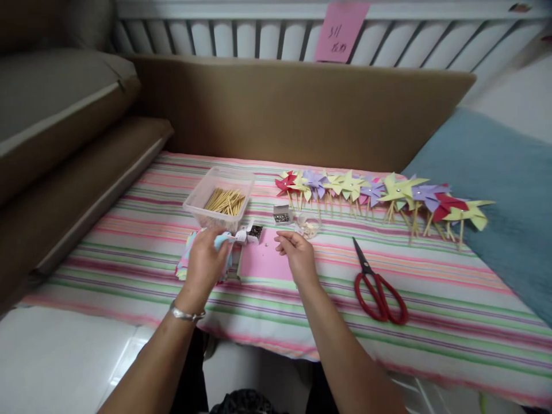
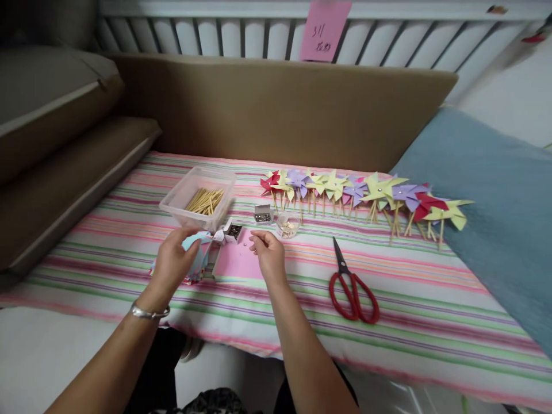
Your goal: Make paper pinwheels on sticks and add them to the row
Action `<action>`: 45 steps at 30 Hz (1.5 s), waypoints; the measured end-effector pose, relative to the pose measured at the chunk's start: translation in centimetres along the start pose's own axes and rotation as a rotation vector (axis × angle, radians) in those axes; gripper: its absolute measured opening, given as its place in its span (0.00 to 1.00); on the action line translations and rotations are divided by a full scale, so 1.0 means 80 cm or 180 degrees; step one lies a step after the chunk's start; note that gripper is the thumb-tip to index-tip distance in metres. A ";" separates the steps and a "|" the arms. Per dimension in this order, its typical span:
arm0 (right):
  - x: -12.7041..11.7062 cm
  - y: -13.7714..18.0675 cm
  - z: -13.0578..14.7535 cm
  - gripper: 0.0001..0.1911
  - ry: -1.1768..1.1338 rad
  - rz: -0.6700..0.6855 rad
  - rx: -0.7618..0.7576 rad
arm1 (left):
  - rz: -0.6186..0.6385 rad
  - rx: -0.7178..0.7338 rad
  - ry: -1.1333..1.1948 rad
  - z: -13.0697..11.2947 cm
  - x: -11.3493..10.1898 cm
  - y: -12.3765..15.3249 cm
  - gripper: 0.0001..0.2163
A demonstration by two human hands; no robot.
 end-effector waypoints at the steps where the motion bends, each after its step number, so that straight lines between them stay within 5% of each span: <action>1: -0.001 0.001 0.001 0.12 0.0006 0.0025 0.0001 | 0.0046 -0.0164 -0.0246 0.020 -0.001 0.007 0.12; 4: -0.002 0.003 0.003 0.11 -0.0005 0.0099 0.0008 | 0.0220 -0.0185 -0.0623 0.046 0.002 0.032 0.14; 8: 0.002 0.009 0.004 0.11 -0.0044 0.0216 0.0009 | 0.0331 -0.0022 -0.0877 0.034 0.009 0.054 0.18; 26: 0.005 0.026 0.008 0.06 0.0026 0.0486 -0.0186 | 0.0268 0.0004 -0.1501 0.024 0.029 0.058 0.22; 37: 0.008 0.025 0.006 0.07 0.0068 0.0539 -0.0277 | 0.0533 -0.0627 -0.0866 0.041 0.006 0.042 0.14; 45: 0.009 0.026 0.008 0.07 0.0088 0.0599 -0.0289 | 0.0275 -0.1023 0.0139 0.069 -0.013 0.033 0.19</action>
Point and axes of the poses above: each hand's wrist, its own y-axis away from the middle knuckle, its own x-axis out of the palm, z = x × y, the point moved 8 cm from there along -y, towards the middle knuckle, and after that the axes turned 12 degrees about -y, right-handed, at the moved point
